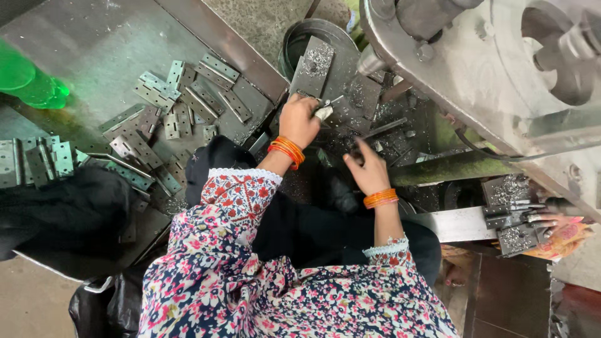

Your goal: The person operates a manual press machine to process small metal plates. They pick up individual plates from a pile, place them into the machine's mold, and press down on a lever to activate the mechanism. The processed plates are then removed and placed into a collection tray.

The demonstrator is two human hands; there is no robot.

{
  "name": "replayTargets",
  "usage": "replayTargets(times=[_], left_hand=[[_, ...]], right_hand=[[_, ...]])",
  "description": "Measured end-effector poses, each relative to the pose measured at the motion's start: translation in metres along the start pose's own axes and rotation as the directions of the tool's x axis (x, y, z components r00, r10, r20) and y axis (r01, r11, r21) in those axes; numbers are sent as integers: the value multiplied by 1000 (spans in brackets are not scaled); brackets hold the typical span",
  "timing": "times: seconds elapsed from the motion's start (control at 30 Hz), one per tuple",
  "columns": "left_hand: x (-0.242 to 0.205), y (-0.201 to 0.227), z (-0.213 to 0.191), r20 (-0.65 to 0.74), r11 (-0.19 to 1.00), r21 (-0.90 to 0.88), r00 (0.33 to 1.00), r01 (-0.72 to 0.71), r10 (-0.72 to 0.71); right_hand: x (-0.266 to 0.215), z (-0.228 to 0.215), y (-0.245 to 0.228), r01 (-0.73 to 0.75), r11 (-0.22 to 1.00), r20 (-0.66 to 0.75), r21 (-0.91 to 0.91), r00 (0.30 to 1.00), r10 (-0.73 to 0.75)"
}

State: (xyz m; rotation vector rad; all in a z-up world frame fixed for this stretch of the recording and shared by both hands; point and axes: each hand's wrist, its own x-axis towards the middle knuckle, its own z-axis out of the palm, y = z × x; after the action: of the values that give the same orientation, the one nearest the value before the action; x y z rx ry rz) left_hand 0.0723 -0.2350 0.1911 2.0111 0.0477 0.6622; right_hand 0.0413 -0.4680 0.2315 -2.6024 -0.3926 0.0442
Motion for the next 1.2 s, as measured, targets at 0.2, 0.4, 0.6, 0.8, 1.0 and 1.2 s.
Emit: replayTargets(times=[0.2,0.4,0.6,0.8,1.0,1.2], left_hand=[[10,-35,53,271,667,-604,900,436,-342],[33,-24,45,220,887,-380,957,261,-187],[34,-6,18,92,919,391,996,-56,22],[9,-1,32,426,771,578,905,-269,-4],[10,-6,53,423,662,669,905,-338,35],[17,5,53,452,663,680,891,-313,-43]], right_hand=[[52,12,25,-22,619,-143,785,966,216],[66,-6,23,306,597,-427,742,902,68],[62,34,-9,347,901,-245,-262,879,-409],[59,43,-6,340,912,-132,-230,917,-376],[-10,3,-27,194,959,42,-208,981,-189],[-73,64,-9,-154,934,217,-321,948,231]])
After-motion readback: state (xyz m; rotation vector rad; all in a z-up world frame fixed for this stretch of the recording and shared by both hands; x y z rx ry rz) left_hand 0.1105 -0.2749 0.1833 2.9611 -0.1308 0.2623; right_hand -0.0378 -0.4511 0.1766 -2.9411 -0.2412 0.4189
